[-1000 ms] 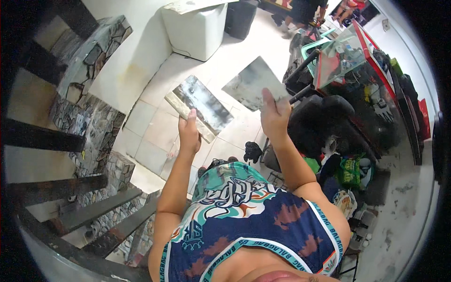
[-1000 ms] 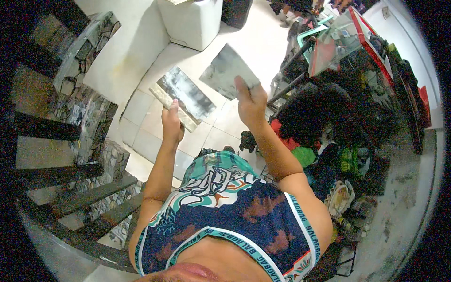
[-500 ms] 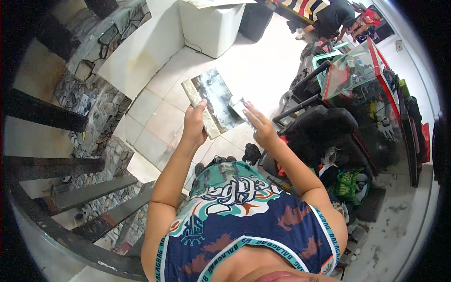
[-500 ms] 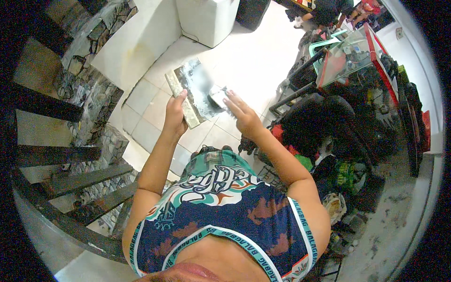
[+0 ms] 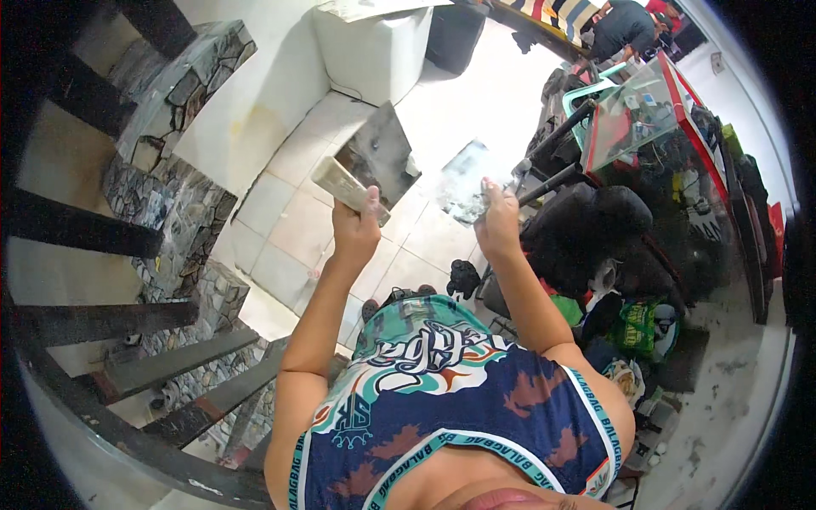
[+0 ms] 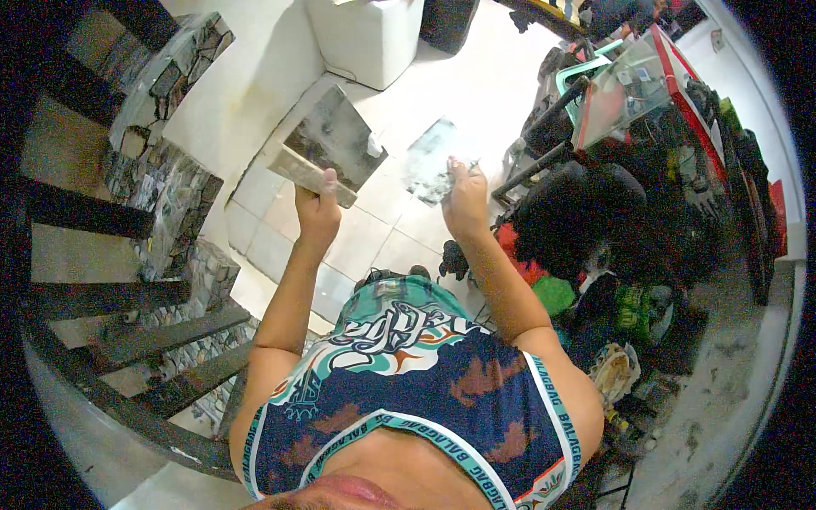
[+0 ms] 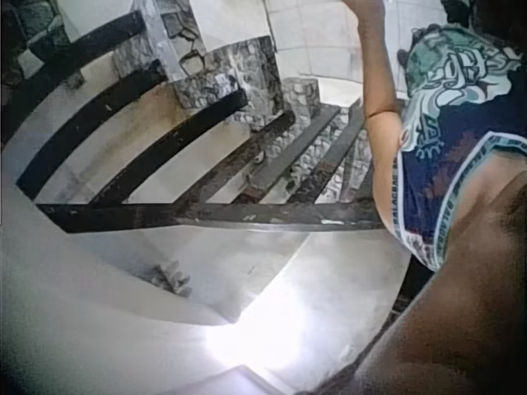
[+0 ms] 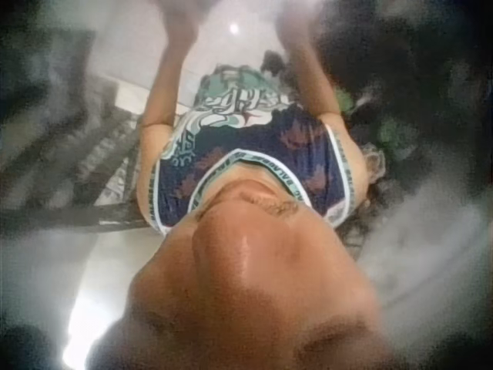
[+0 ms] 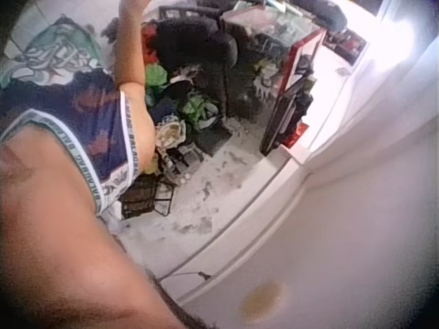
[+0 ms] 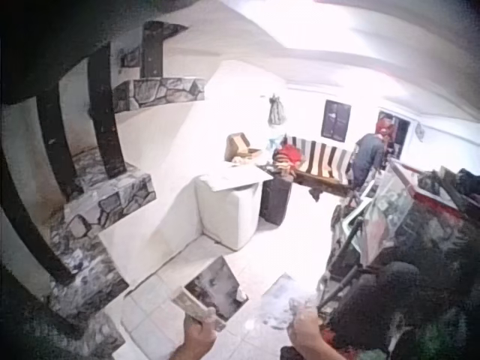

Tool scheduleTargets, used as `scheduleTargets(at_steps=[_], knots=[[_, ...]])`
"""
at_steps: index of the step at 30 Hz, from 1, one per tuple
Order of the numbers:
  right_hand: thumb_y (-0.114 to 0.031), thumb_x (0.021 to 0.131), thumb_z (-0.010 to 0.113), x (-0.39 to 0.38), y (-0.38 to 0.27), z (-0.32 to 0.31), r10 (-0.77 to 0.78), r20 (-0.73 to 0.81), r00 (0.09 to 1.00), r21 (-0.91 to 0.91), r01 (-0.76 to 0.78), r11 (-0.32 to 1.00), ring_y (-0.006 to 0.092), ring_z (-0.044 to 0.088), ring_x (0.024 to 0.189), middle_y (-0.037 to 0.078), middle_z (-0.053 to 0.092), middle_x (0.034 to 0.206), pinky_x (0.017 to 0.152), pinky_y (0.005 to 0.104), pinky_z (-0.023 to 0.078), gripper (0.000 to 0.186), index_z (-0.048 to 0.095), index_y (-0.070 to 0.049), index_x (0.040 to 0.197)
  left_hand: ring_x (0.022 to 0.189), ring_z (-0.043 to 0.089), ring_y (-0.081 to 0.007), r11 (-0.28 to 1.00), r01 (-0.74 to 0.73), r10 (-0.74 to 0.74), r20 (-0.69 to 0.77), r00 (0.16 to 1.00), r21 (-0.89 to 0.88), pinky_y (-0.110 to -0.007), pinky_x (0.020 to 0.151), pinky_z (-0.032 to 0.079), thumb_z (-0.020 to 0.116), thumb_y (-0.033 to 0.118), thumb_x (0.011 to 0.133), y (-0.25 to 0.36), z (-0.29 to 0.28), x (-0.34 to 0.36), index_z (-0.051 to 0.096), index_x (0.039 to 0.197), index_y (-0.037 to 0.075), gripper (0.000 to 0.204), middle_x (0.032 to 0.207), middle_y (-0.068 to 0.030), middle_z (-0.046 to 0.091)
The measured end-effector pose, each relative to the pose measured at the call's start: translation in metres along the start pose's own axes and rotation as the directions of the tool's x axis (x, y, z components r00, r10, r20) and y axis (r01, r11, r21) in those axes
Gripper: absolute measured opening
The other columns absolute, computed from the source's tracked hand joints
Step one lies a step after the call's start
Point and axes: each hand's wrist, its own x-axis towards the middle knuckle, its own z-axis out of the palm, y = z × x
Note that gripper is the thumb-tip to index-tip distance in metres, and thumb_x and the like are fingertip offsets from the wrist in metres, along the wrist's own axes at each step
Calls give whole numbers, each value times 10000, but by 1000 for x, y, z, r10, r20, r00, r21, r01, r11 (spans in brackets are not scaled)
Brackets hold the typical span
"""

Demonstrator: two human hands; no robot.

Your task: The person applies plaster to the underside of a staircase using putty knives. They then pour water from a cup onto plaster powder resting on a board and mix it with the putty knives.

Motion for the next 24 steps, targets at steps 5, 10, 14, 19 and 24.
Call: scheduleTargets(at_steps=[5, 10, 14, 19, 24], knots=[[-57, 929, 466, -14, -2, 23, 121, 5, 993, 74, -122, 990, 192, 621, 885, 86, 591, 984, 773, 375, 550, 170, 512, -3, 1083, 619, 542, -177, 961, -202, 158, 223, 962, 191, -315, 574, 444, 555, 158, 916, -7, 13, -10, 525, 941, -25, 188, 697, -111, 570], [-56, 938, 427, -17, -9, 29, 213, -20, 977, 103, -210, 972, 238, 640, 883, 145, 603, 1001, 783, 398, 562, 212, 493, 50, 1110, 829, 644, -356, 923, -266, 164, 342, 925, 279, -377, 695, 511, 540, 40, 884, -9, 18, -12, 451, 1143, 23, 274, 1032, -226, 618], [-65, 940, 436, -15, -11, 19, 192, 11, 981, 76, -193, 978, 240, 641, 901, 165, 605, 1067, 778, 387, 562, 244, 488, 65, 1140, 950, 623, -377, 835, -535, 435, 443, 784, 127, -391, 769, 522, 579, -46, 802, -11, 22, -1, 450, 1167, 68, 404, 1149, -224, 589], [-96, 943, 468, -12, -5, 13, 217, 68, 974, 106, -223, 969, 218, 640, 906, 145, 612, 1052, 777, 363, 559, 229, 519, 47, 1115, 1074, 577, -385, 751, -621, 437, 533, 724, 227, -426, 861, 511, 609, -118, 679, -11, 12, -1, 450, 1191, 98, 578, 1216, -204, 563], [-97, 945, 473, -27, -53, 36, 189, 164, 968, 150, -214, 965, 217, 631, 936, 105, 615, 1025, 808, 367, 550, 217, 522, 16, 1123, 1021, 595, -396, 743, -607, 414, 518, 748, 283, -437, 812, 523, 625, -55, 721, -29, -9, -10, 449, 1196, 68, 522, 1198, -204, 568]])
